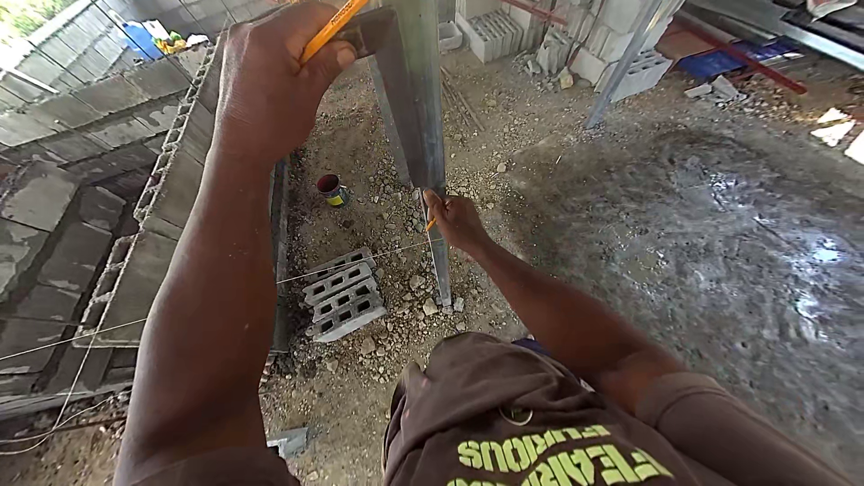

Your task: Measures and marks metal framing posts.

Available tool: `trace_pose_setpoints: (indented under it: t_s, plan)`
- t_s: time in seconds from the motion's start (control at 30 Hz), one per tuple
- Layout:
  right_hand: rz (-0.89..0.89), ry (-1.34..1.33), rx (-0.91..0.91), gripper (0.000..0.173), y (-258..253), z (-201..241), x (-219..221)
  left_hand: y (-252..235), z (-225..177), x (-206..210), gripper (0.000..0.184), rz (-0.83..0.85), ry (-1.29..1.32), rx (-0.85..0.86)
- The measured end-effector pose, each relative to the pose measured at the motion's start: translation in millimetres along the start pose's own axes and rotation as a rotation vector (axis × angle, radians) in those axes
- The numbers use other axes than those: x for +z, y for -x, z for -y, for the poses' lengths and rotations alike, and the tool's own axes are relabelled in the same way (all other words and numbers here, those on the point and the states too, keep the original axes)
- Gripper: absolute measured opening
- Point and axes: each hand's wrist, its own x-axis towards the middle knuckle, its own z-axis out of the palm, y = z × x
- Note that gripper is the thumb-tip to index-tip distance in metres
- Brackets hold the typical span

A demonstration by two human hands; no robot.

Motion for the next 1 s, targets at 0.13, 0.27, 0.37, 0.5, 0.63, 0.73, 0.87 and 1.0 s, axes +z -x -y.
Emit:
trace_pose_setpoints:
  t_s: [0.13, 0.27, 0.37, 0.5, 0.63, 0.73, 0.87, 1.0]
  plan:
    - [-0.058, 0.001, 0.038, 0.066, -3.5, 2.3, 4.7, -0.4, 1.3, 1.3, 0.035, -0.007, -0.013, 0.003]
    - [-0.068, 0.023, 0.07, 0.068, -5.6, 2.3, 6.5, -1.7, 3.3, 4.3, 0.038, -0.011, -0.027, -0.003]
    - [-0.05, 0.018, 0.066, 0.067, -6.1, 3.5, 3.5, -2.8, 4.4, 3.8, 0.038, -0.015, -0.027, 0.005]
    - [-0.029, -0.179, -0.036, 0.061, 6.4, -5.7, -8.5, 25.5, 17.2, 6.4, 0.037, -0.053, 0.165, -0.085]
    - [0.056, -0.485, -0.071, 0.06, 39.2, -22.3, -38.8, 97.1, 29.8, 64.6, 0.028, -0.293, 0.721, -0.272]
    - [0.065, -0.568, -0.033, 0.062, 45.4, -23.9, -54.2, 140.5, 26.4, 124.6, 0.021, -0.407, 1.024, -0.455]
    - [-0.012, -0.559, -0.01, 0.043, 29.5, -17.8, -59.7, 164.3, 25.1, 156.3, 0.018, -0.417, 1.131, -0.517]
    - [-0.019, -0.495, -0.006, 0.037, 19.0, -21.1, -59.3, 152.2, 35.9, 107.5, 0.024, -0.142, 0.875, -0.408]
